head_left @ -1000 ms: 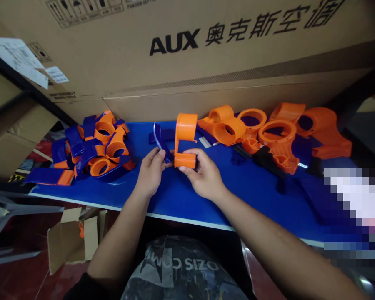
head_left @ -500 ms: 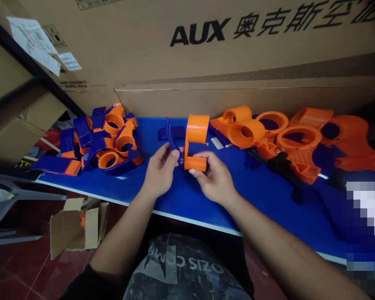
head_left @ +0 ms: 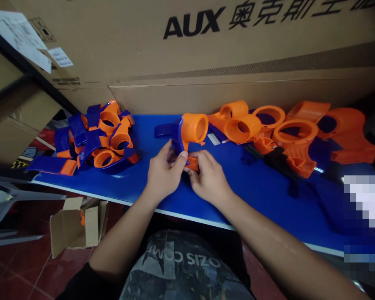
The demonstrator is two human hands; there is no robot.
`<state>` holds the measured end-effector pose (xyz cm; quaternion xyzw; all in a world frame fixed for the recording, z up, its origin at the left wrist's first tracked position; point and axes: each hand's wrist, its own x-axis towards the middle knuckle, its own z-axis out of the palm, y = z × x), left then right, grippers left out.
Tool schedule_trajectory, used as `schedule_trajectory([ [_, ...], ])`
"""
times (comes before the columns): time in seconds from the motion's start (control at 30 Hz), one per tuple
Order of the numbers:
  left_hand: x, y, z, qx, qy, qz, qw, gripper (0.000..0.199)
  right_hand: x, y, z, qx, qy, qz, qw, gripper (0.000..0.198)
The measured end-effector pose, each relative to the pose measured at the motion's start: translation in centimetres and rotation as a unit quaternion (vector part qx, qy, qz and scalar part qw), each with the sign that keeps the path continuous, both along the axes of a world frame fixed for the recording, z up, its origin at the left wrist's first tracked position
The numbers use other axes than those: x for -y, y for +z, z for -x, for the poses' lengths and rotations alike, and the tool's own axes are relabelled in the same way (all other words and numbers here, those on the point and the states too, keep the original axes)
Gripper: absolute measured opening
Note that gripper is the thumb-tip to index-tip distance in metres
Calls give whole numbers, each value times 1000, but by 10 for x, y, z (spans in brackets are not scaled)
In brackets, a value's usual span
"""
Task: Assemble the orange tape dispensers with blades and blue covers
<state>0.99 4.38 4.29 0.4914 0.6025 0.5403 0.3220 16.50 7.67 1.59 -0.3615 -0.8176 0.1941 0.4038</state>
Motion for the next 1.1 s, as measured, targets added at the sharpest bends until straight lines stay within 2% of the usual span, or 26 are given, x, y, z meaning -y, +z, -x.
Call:
schedule_trajectory([
  [0.17, 0, 5, -9, -131, 15, 15, 991, 57, 3, 2, 0, 18, -3, -10, 1000, 21],
  [0.33, 3, 6, -13, -203, 28, 12, 979, 71, 3, 2, 0, -22, -25, 6, 999, 16],
  [0.6, 4, 11, -12, -206, 43, 11, 977, 75, 2, 2, 2, -59, -24, 38, 997, 26],
  [0.83, 4, 14, -16, -142, 43, -29, 988, 79, 4, 8, 1, -98, -59, 3, 993, 24],
  [0.97, 8, 18, -18, -119, 22, -38, 992, 71, 3, 10, -1, -104, -55, -21, 993, 22],
  [1.1, 15, 18, -17, -95, -33, -46, 994, 69, 2, 9, -3, -102, -49, -52, 992, 18],
])
